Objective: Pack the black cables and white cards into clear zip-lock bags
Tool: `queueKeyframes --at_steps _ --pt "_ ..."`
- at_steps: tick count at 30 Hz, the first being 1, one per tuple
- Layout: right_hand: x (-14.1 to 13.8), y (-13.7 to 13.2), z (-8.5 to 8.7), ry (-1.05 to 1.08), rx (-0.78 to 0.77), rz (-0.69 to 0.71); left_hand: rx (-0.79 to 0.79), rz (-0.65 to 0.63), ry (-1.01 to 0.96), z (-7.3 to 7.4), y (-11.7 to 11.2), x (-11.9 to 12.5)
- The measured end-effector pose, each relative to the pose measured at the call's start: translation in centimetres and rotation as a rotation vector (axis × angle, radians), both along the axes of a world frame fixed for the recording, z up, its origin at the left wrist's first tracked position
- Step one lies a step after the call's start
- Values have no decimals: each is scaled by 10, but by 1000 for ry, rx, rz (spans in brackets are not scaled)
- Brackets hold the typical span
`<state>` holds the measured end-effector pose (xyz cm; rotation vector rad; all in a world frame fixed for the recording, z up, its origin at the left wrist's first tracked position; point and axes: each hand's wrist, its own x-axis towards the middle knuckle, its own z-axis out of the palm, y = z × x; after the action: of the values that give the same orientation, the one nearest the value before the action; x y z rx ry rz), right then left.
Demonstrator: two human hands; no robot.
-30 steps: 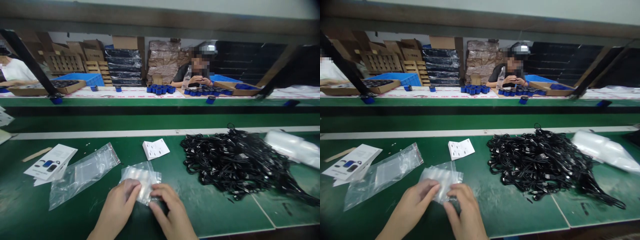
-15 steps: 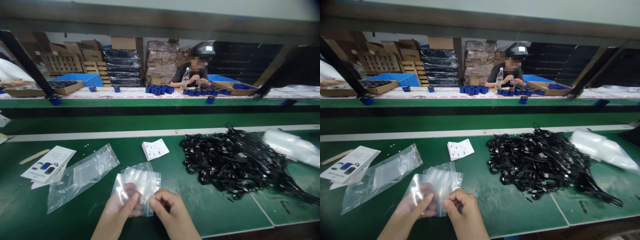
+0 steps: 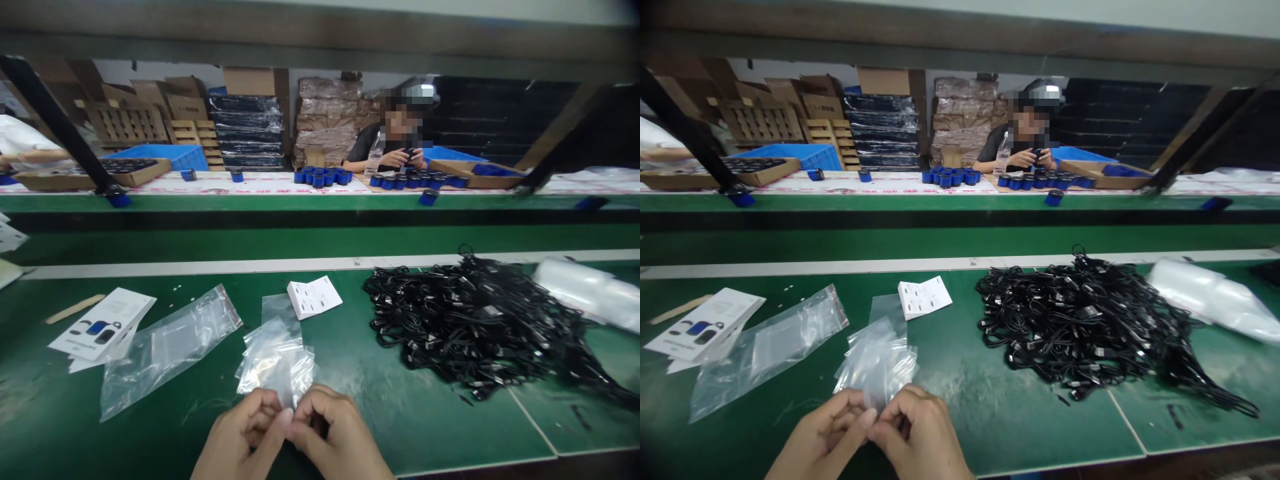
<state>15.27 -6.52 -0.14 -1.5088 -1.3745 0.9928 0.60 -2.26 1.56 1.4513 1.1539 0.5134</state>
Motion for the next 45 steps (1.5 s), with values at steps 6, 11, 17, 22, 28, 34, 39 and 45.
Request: queueKeyframes --at_steps 6,11,17,22,28,34,39,45 --pt "4 -4 5 93 -74 51 -259 -5 -133 2 5 0" --pt "5 -6 9 58 -57 82 -268 17 -118 5 3 -2" --pt "7 -6 12 -29 -72 119 -280 -24 -134 1 1 -2" --pt "7 -6 8 -12 -54 132 -270 -76 -111 2 2 -2" --pt "7 -9 9 10 10 86 -298 -39 -184 2 4 -1" --pt "9 -10 15 91 25 103 -446 -9 -362 -1 5 0" --pt "9 -10 15 138 -16 108 -479 -45 -374 -2 4 -2" --pt "3 -12 6 309 -71 6 -262 -6 -277 -4 -1 1"
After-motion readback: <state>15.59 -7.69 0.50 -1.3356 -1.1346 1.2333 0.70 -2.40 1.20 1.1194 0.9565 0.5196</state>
